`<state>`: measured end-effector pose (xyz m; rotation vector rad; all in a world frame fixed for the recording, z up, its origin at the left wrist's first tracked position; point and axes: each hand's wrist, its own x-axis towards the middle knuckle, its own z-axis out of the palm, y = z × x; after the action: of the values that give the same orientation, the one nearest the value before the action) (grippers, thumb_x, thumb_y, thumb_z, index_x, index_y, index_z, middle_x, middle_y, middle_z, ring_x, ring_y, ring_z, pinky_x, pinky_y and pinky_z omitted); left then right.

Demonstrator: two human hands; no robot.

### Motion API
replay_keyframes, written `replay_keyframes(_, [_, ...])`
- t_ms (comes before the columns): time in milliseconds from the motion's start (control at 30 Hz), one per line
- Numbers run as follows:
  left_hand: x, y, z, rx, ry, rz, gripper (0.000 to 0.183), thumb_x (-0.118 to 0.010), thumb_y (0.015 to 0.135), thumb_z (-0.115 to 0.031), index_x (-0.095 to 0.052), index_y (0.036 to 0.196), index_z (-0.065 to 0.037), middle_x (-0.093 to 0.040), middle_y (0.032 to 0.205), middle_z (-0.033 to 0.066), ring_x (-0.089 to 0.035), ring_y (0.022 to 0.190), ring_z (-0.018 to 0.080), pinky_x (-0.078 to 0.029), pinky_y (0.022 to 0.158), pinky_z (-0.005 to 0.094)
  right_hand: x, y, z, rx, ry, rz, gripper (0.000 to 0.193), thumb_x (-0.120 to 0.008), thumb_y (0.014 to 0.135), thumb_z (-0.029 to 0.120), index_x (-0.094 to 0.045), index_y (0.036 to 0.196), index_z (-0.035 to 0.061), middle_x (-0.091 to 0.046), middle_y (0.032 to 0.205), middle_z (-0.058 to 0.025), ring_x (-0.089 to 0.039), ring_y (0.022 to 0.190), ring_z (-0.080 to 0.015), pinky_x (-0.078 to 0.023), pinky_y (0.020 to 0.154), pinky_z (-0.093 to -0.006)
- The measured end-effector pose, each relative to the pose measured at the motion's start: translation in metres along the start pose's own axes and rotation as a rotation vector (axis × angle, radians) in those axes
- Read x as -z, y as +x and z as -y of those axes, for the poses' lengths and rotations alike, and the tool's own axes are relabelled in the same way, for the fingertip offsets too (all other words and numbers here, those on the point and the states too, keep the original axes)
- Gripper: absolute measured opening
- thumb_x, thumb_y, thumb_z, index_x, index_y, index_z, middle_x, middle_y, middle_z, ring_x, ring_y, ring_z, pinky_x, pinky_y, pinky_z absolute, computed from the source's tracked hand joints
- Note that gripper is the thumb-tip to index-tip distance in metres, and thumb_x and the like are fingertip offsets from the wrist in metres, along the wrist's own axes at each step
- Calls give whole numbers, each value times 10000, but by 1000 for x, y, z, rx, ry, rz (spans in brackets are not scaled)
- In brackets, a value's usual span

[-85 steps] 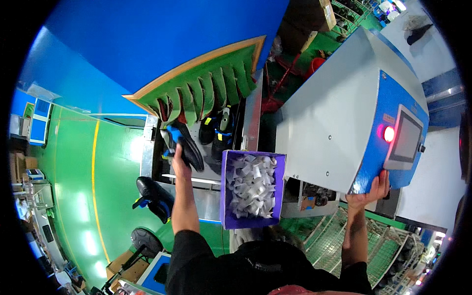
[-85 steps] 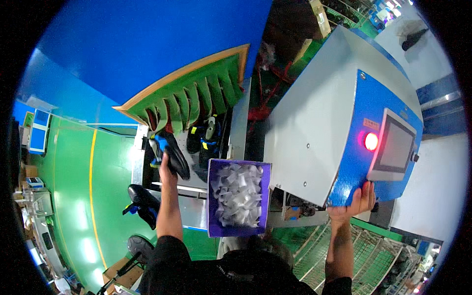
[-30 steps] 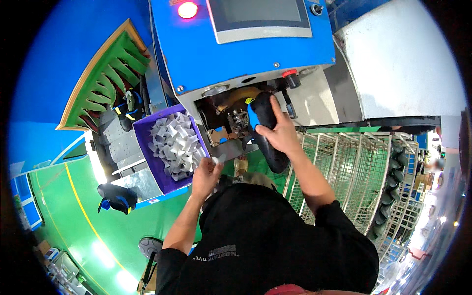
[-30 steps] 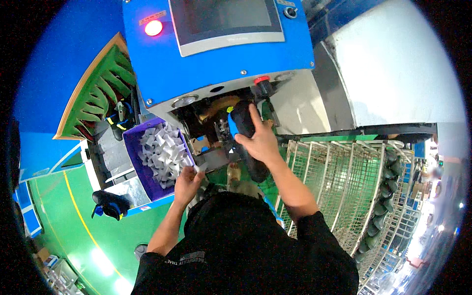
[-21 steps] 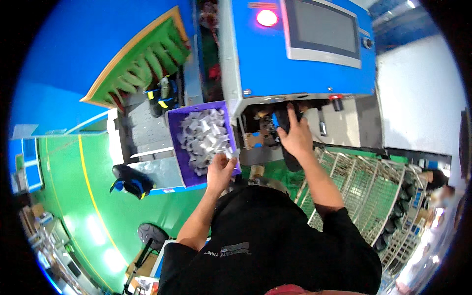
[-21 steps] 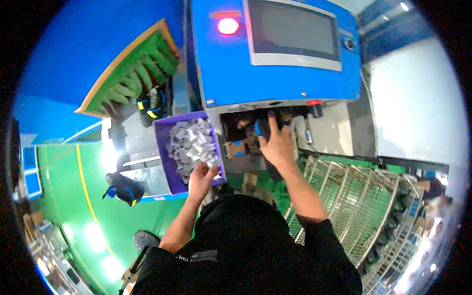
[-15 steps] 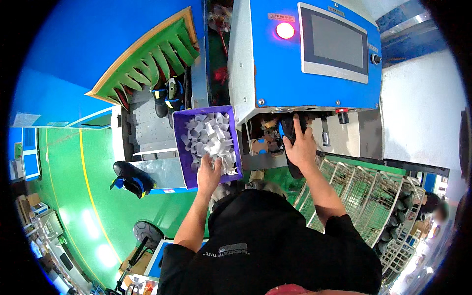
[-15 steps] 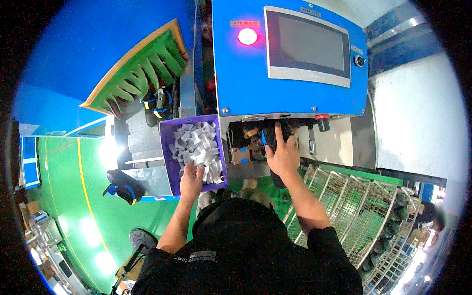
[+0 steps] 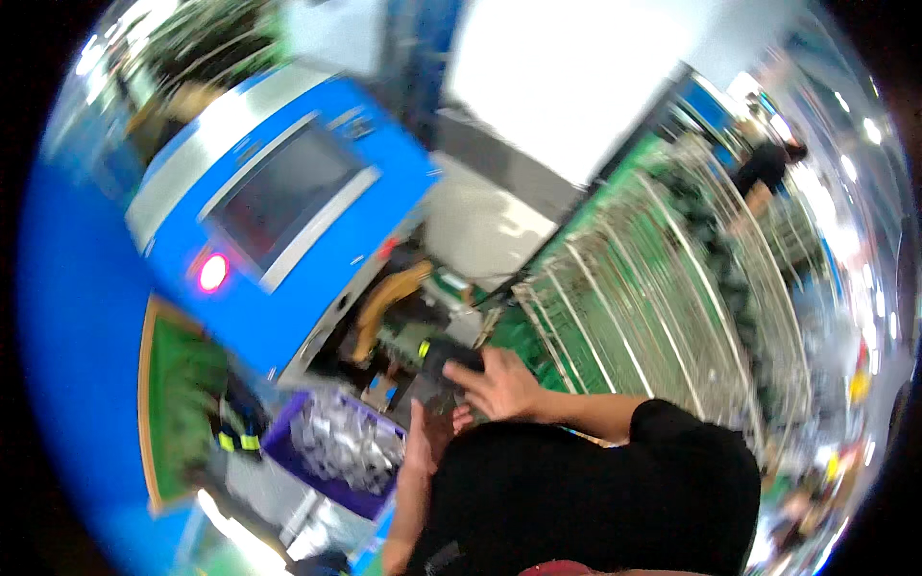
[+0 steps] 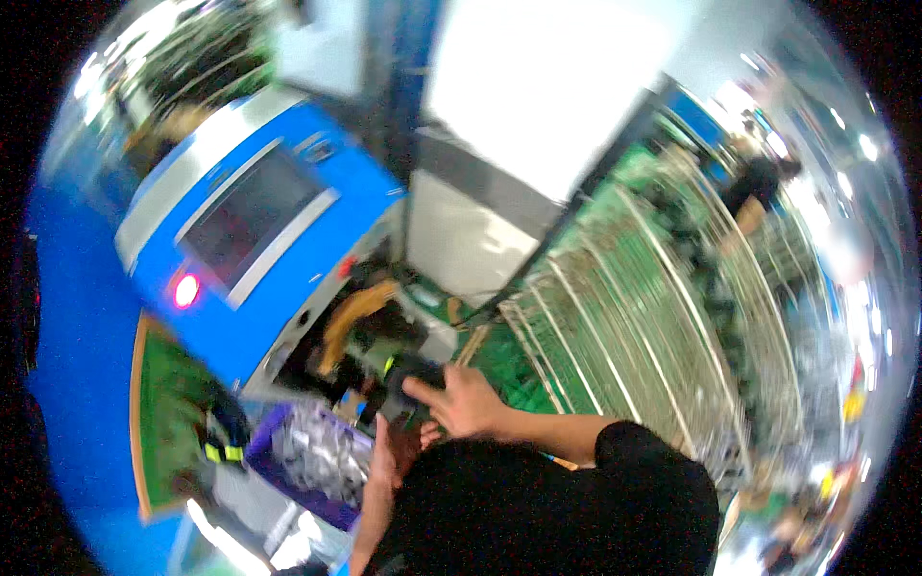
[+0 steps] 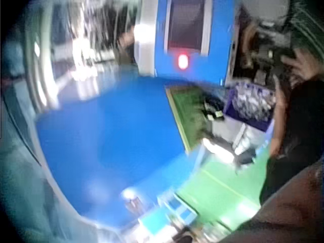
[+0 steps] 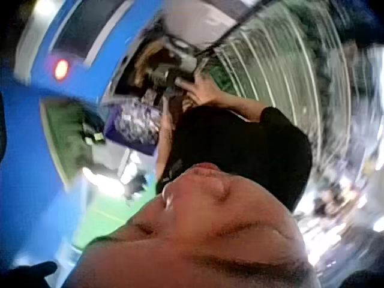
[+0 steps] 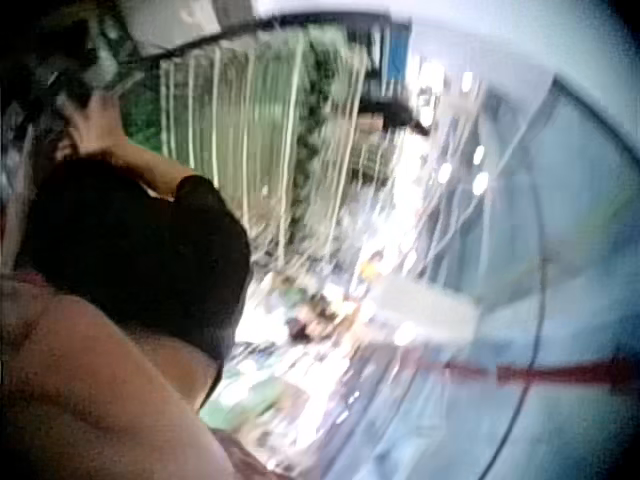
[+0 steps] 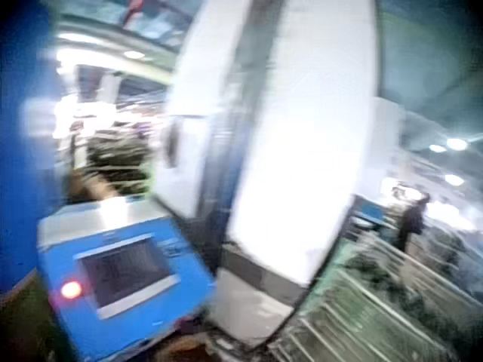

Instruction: The person repeatedly picks up black slippers from a purple bin, places them into a blue machine, and then removes them to place them into a metal wire cart. The task involves continuous handling of slippers between the bin, machine, and cart.

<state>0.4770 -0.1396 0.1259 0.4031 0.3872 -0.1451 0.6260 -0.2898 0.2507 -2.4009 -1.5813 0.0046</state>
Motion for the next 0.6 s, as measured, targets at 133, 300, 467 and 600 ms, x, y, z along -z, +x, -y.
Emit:
replay_keyframes(133, [-34, -15, -6, 215, 208, -156, 872, -302, 975, -801, -524, 1465, -115, -606, 1414, 73, -596, 1258, 283, -473, 1081, 438, 25, -45, -1, 113, 195, 262, 786, -756, 859, 348, -419, 1568, 296, -554, 1030, -240, -608, 862, -438, -501, 780, -519])
replay_keyframes(300, [-8, 2, 34, 302, 302, -23, 596, -526, 1029, -541, -573, 1399, -76, -631, 1369, 108, -609, 1225, 283, -488, 1062, 425, -16, -34, -37, -588, 1016, 251, 930, -787, 892, 324, -265, 1631, 109, -605, 1369, -191, -630, 1173, -311, -484, 986, -394])
replay_keyframes(467, [-13, -4, 39, 310, 397, -262, 579, -645, 952, -499, -584, 1371, -104, -651, 1293, 106, -635, 1146, 295, -516, 1003, 466, -102, 19, -16, -734, 1637, 142, 780, -789, 855, 196, -464, 1558, 102, -660, 1305, -48, -583, 1170, -174, -444, 1063, -338])
replay_keyframes(600, [-52, -10, 34, 286, 362, -289, 669, -582, 979, -559, -561, 1390, -31, -610, 1379, 156, -590, 1239, 341, -441, 1131, 479, -43, -33, -59, -515, 1778, 29, 724, -771, 865, 156, -501, 1535, 98, -632, 1362, -51, -568, 1217, -174, -434, 1083, -337])
